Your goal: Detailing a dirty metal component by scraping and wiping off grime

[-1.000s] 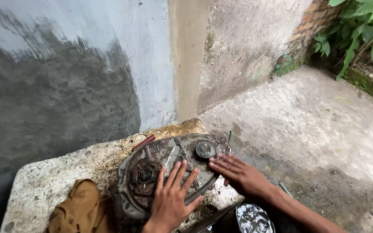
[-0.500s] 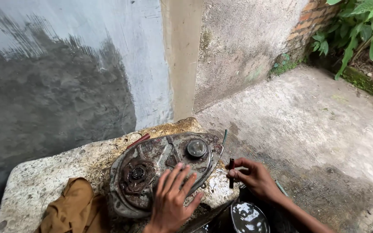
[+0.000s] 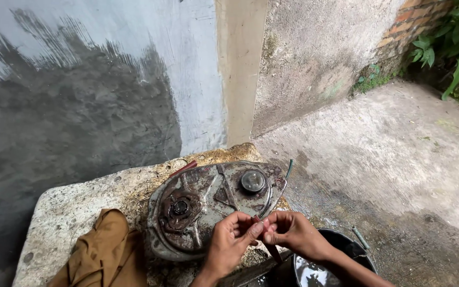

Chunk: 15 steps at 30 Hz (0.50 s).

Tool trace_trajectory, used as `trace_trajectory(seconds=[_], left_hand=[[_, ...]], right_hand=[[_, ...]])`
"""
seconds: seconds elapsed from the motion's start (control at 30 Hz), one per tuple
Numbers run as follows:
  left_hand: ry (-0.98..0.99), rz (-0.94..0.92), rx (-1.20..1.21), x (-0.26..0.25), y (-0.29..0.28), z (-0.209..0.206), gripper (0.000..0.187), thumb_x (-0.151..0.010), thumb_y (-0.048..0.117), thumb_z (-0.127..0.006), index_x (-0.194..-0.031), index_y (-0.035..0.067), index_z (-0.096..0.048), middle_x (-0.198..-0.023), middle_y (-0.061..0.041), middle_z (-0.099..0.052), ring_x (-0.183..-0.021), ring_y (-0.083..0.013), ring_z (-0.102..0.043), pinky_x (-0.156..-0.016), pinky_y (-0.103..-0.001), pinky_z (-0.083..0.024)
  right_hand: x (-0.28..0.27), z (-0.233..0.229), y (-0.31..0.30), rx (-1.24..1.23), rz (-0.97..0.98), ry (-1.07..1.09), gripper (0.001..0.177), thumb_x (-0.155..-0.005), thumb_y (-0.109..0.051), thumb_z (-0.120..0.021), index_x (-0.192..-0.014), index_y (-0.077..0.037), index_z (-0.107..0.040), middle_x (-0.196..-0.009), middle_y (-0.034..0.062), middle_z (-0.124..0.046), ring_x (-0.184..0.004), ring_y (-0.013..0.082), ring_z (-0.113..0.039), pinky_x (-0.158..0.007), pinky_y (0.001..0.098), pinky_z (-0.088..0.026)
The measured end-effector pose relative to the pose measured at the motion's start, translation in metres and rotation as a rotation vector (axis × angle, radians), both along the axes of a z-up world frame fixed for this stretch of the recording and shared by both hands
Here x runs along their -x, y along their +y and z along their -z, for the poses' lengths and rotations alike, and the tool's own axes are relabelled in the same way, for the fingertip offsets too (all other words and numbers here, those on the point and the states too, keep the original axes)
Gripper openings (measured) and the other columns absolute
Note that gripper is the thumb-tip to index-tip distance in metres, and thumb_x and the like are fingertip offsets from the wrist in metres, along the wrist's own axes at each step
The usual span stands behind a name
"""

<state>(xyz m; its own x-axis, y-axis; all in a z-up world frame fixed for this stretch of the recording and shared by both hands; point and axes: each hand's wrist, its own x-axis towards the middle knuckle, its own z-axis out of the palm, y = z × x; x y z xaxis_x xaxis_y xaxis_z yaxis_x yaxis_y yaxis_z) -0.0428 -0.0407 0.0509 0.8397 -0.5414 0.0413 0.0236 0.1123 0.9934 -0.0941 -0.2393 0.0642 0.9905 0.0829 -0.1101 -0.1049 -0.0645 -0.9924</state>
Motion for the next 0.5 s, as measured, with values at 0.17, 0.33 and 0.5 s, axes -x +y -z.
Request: trace_trajectory(seconds=[0.17,0.33,0.5], left_hand=[[-0.126,-0.066,-0.137,0.002,0.005,-0.015,0.019,-0.085,0.01,-0.077,-0.101,0.003,-0.071,-0.085,-0.012,-0.082,-0.069,-0.0156,-0.079,-0.056,-0.02,-0.068],[-0.18,0.055,-0.318,0.007,0.016,-0.024,0.006,-0.088,0.013,-0.075,-0.094,0.012,-0.074,-0.082,-0.001,-0.078,-0.06,-0.0092,-0.062,-0.053,-0.021,-0.049],[-0.502,0.104,-0.305,0.007,0.021,-0.007,0.022,-0.074,-0.012,-0.062,-0.081,0.008,-0.068,-0.081,-0.005,-0.075,-0.07,-0.0173,-0.072,-0.075,-0.033,-0.068]], right_hand=[[-0.012,0.031,-0.018,-0.1,-0.169,0.029,0.011,-0.088,-0.013,-0.077,-0.093,-0.003,-0.075,-0.082,0.0068,-0.071,-0.072,0.0161,-0.065,-0.069,0.0316,-0.056],[0.004,0.006,0.002,-0.129,-0.211,0.114,0.017,-0.083,-0.008,-0.083,-0.088,-0.005,-0.067,-0.08,0.0069,-0.071,-0.066,0.0155,-0.062,-0.058,0.026,-0.049],[0.014,-0.009,0.005,-0.059,-0.294,0.143,0.022,-0.083,-0.012,-0.088,-0.083,-0.006,-0.067,-0.07,0.0012,-0.063,-0.059,0.012,-0.051,-0.057,0.0241,-0.039]])
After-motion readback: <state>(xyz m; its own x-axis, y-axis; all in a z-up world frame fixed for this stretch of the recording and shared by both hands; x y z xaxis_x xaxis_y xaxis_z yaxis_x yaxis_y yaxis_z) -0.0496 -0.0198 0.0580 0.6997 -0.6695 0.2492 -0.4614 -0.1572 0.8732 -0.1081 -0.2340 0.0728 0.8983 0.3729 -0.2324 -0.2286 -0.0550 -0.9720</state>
